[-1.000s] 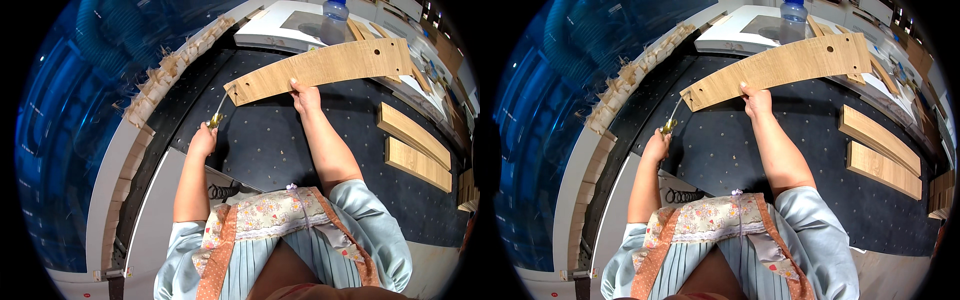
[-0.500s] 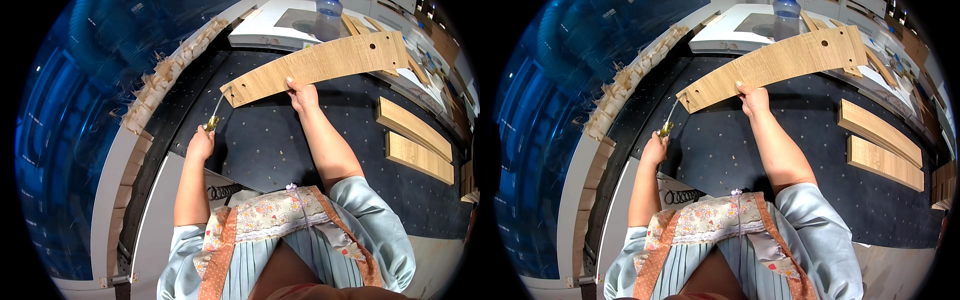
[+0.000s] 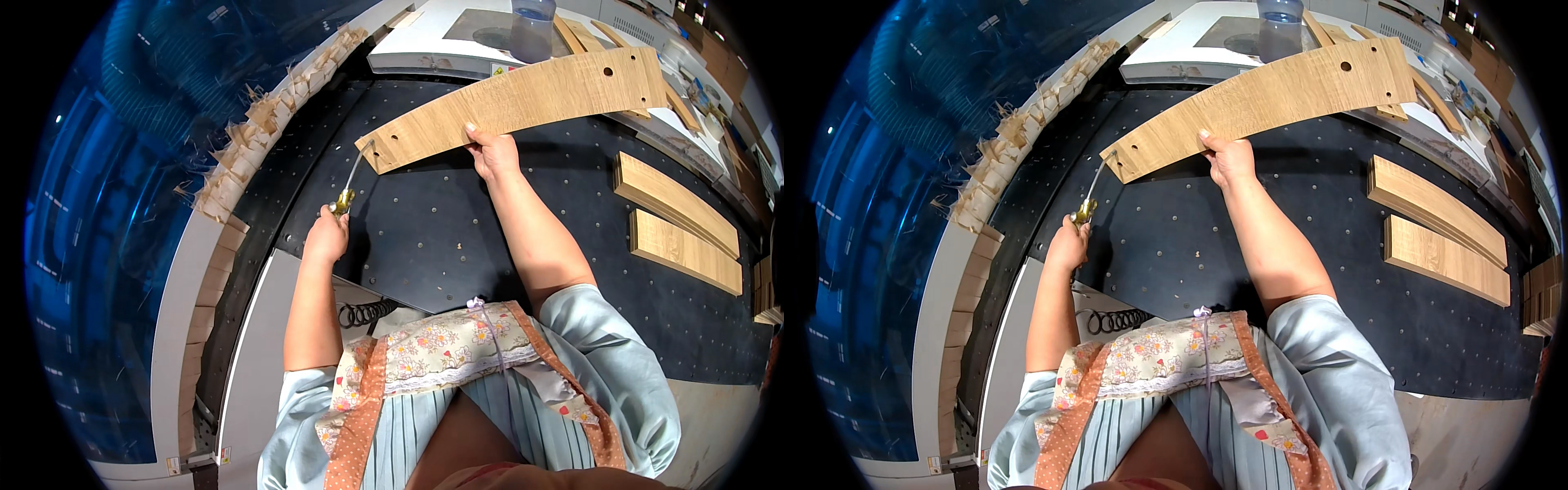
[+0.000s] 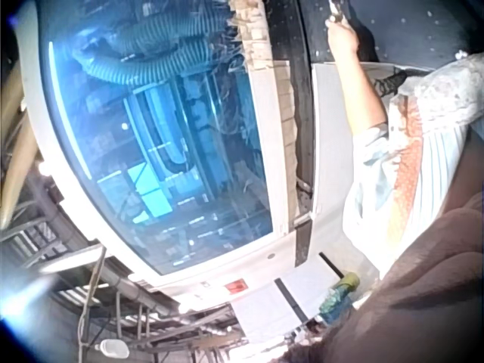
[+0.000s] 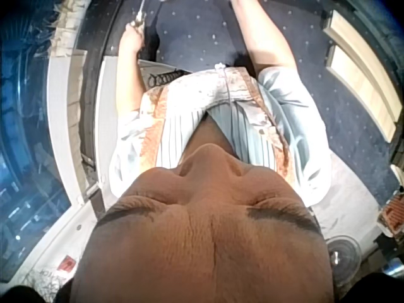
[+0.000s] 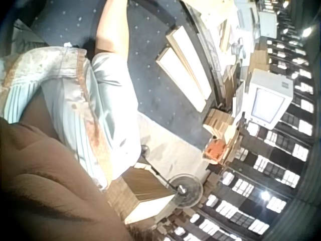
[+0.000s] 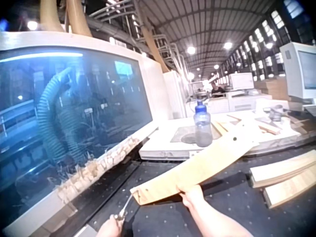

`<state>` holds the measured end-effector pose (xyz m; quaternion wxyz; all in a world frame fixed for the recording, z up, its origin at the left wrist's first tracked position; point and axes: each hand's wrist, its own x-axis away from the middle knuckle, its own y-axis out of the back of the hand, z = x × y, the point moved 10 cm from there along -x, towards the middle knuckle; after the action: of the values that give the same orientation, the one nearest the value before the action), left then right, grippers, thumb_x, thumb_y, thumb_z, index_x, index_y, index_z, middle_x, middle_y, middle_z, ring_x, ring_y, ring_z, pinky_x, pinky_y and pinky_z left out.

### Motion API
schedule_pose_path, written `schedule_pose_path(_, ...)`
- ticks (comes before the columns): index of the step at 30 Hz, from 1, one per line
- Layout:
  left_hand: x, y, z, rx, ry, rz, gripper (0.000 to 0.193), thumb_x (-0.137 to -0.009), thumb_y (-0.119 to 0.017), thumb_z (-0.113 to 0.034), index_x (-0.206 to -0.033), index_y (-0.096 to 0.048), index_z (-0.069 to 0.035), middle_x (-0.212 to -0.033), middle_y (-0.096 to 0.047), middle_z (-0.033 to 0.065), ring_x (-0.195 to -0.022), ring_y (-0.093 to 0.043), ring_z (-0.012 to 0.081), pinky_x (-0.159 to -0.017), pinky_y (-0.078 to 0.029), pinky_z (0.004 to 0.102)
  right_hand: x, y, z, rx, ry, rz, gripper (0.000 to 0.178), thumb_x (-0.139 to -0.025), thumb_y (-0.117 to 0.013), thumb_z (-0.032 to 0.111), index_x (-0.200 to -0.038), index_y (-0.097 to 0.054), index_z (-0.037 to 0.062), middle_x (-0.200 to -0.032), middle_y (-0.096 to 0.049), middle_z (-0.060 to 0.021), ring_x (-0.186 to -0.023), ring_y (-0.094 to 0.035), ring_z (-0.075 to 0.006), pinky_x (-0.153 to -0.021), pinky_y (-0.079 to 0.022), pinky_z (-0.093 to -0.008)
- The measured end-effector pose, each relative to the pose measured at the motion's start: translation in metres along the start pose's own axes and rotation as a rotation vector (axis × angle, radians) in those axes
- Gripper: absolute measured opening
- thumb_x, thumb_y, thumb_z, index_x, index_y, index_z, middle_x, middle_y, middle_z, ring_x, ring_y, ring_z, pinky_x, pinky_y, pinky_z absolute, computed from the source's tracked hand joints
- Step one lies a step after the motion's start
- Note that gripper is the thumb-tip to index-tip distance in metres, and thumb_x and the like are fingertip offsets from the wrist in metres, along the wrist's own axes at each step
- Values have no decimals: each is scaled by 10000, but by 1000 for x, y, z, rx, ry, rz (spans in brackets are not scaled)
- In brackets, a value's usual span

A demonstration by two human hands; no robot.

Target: The person cleans wood panels and a vacuum table in a wood manufacturing facility. The person uses an air nozzle by hand to blow debris off the panels and the surface of the machine, then moves the panels one by one to a large stack on a pallet.

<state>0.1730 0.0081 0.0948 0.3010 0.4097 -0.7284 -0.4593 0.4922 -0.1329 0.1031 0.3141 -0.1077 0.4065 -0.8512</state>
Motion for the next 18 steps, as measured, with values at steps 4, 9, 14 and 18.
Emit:
schedule_pose_path(4, 0, 1, 1, -32, -12, -23, 423, -917, -469, -298, -1152, -411, 48, -929, -608, 297, -890, -593, 436, -778, -472, 482, -3, -1, 1, 34, 12, 19, 292, -749, -660, -54, -1013, -578, 37, -934, -628, -69, -818, -621, -188, -706, -487, -308)
schedule_pose_path(9, 7, 8, -8, -103, -37, -101, 403, -915, -473, -292, -1135, -422, 42, -923, -610, 292, -884, -590, 442, -772, -472, 484, -1, -6, 3, 37, 12, 10, 304, -753, -655, -58, -1032, -573, 30, -954, -625, -76, -833, -620, -192, -723, -494, -319)
schedule_pose_path(14, 16, -14, 3, 29, 13, 77, 377, -913, -473, -282, -1109, -432, 38, -895, -614, 286, -864, -588, 447, -758, -472, 489, -4, -4, 3, 59, 11, -26, 327, -761, -651, -53, -1062, -563, 39, -990, -620, -79, -874, -618, -200, -755, -499, -339)
schedule_pose_path(18, 25, -30, 6, -18, 30, 95, 356, -915, -467, -272, -1076, -437, 44, -911, -614, 287, -890, -587, 438, -773, -471, 484, -6, 2, -1, 45, -8, -31, 332, -764, -648, -55, -1068, -562, 47, -1000, -618, -77, -887, -616, -204, -769, -496, -346)
